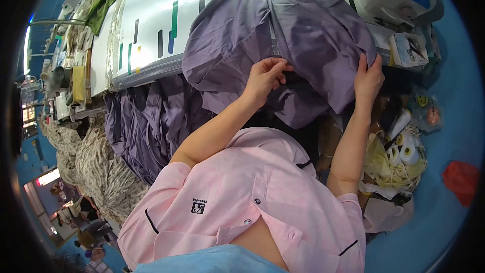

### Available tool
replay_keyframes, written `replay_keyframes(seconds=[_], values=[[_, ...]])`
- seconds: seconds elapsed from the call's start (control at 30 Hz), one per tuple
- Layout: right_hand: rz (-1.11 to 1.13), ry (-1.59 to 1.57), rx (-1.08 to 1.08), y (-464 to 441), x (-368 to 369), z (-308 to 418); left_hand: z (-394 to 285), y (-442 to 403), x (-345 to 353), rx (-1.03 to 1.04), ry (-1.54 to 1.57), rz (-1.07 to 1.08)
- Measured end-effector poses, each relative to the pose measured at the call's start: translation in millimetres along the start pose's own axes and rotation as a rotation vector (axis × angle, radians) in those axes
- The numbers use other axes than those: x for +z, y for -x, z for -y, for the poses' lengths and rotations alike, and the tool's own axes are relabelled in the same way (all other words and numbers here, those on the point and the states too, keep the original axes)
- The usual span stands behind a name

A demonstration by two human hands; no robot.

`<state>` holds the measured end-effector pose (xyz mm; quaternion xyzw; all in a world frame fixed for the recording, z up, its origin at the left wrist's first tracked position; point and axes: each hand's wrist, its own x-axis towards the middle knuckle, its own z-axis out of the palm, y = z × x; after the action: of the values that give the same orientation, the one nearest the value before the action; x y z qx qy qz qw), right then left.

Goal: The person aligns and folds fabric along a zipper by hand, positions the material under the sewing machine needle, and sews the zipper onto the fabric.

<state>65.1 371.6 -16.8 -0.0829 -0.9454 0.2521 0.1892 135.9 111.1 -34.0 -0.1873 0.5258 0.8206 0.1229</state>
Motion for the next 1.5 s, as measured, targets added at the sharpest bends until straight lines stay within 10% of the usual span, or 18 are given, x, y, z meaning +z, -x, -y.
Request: replay_keyframes(seconds=[0.17,0.3,0.7,0.93,1.17,1.37,1.5], values=[[-0.308,0.007,-0.366,38.2,-0.4,29.5,47.6,-13.2,-12.1,0.071,-0.246,-0.003],[-0.025,-0.299,-0.512,106.2,22.9,58.4,77.4,-36.0,-12.8,0.198,-0.308,0.076],[0.344,-0.084,-0.354,117.7,6.9,104.7,78.2,40.0,3.4,0.239,-0.670,0.220],[0.265,-0.119,-0.362,121.0,16.1,92.4,76.6,63.4,9.6,0.126,-0.347,0.263],[0.705,-0.735,0.178,115.0,15.6,73.1,66.3,24.2,-1.5,0.265,-0.050,-0.116],[0.977,-1.277,0.648,107.9,10.9,65.2,45.1,9.5,1.0,-0.003,0.287,0.156],[0.879,-1.005,0.477,103.3,16.2,50.5,51.9,9.7,-3.8,0.046,0.220,0.158]])
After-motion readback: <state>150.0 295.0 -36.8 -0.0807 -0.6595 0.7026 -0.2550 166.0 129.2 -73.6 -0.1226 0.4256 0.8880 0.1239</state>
